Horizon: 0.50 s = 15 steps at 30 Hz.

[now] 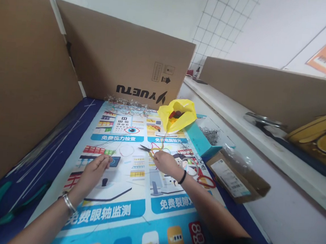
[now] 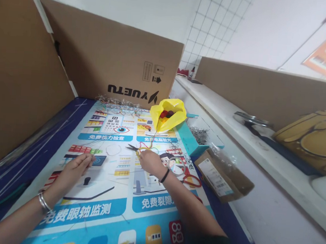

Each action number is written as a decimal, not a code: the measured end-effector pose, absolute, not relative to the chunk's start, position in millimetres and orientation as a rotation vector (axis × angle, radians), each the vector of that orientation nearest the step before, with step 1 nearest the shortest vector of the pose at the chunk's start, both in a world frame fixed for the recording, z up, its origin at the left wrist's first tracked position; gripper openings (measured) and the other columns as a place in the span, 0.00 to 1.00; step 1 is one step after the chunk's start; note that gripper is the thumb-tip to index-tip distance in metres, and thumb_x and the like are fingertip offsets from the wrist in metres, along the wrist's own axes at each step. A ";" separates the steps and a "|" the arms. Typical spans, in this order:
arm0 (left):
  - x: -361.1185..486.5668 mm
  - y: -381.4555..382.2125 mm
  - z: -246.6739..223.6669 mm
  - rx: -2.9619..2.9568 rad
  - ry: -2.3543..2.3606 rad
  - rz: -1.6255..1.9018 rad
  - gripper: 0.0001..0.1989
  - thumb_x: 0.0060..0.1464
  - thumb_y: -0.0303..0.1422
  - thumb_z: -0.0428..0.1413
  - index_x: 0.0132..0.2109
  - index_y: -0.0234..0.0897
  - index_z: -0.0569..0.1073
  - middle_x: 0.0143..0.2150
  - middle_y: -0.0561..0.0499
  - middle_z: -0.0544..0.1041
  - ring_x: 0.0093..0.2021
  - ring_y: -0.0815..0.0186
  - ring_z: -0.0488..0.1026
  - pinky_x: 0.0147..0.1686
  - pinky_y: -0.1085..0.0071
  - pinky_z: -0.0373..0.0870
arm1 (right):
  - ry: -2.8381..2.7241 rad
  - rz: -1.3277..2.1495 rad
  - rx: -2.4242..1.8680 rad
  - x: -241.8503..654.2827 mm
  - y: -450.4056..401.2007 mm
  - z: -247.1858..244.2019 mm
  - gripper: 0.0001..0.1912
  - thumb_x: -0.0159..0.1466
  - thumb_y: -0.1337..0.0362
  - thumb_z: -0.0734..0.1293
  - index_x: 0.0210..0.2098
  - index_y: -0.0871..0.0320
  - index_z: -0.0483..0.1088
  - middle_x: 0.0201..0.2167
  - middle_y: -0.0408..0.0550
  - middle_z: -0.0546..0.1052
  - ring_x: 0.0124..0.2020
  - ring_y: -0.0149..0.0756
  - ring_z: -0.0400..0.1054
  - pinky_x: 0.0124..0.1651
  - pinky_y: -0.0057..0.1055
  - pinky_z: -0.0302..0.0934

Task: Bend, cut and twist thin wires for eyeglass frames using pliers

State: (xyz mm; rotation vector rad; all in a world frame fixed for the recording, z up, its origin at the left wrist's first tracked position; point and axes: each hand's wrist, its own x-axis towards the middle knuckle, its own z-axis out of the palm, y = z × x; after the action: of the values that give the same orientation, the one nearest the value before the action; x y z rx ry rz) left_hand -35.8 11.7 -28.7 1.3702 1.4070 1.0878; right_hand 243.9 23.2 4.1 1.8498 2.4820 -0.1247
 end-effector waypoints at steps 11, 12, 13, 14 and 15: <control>-38.4 13.5 -33.5 1.463 1.401 1.015 0.18 0.50 0.49 0.50 0.32 0.37 0.70 0.25 0.53 0.69 0.21 0.70 0.61 0.21 0.74 0.58 | 2.337 -0.042 2.075 267.5 70.1 7.4 0.11 0.65 0.67 0.56 0.38 0.62 0.68 0.39 0.53 0.74 0.40 0.36 0.68 0.38 0.26 0.56; -38.3 13.5 -33.5 1.466 1.402 1.014 0.18 0.50 0.49 0.50 0.32 0.38 0.70 0.25 0.53 0.69 0.21 0.70 0.61 0.21 0.74 0.58 | 2.320 -0.036 2.076 266.9 70.3 5.8 0.10 0.64 0.67 0.56 0.39 0.62 0.69 0.39 0.54 0.74 0.41 0.37 0.68 0.39 0.26 0.56; -38.0 13.4 -33.2 1.467 1.405 1.016 0.18 0.50 0.49 0.50 0.32 0.38 0.70 0.24 0.53 0.69 0.21 0.70 0.61 0.21 0.74 0.58 | 2.308 -0.024 2.077 265.6 68.9 5.0 0.10 0.64 0.68 0.57 0.39 0.62 0.69 0.40 0.54 0.73 0.42 0.37 0.67 0.39 0.27 0.56; -37.6 13.3 -32.6 1.463 1.417 1.029 0.19 0.49 0.50 0.50 0.31 0.38 0.70 0.24 0.53 0.69 0.21 0.70 0.61 0.21 0.74 0.58 | 2.301 -0.009 2.075 263.6 65.9 4.9 0.11 0.64 0.67 0.57 0.40 0.63 0.69 0.42 0.55 0.73 0.43 0.39 0.67 0.41 0.28 0.57; -37.2 13.0 -31.8 1.457 1.432 1.044 0.19 0.48 0.50 0.51 0.31 0.38 0.71 0.23 0.54 0.69 0.21 0.70 0.61 0.21 0.74 0.58 | 2.300 0.004 2.068 261.3 61.7 5.6 0.11 0.64 0.67 0.57 0.41 0.63 0.68 0.43 0.56 0.73 0.45 0.39 0.66 0.42 0.28 0.57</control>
State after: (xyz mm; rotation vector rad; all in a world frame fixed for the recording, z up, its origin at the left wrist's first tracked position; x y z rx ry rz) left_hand -37.2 13.0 -31.8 1.4566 1.4319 1.0443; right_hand 261.3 61.7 5.6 2.0677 2.3002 0.0042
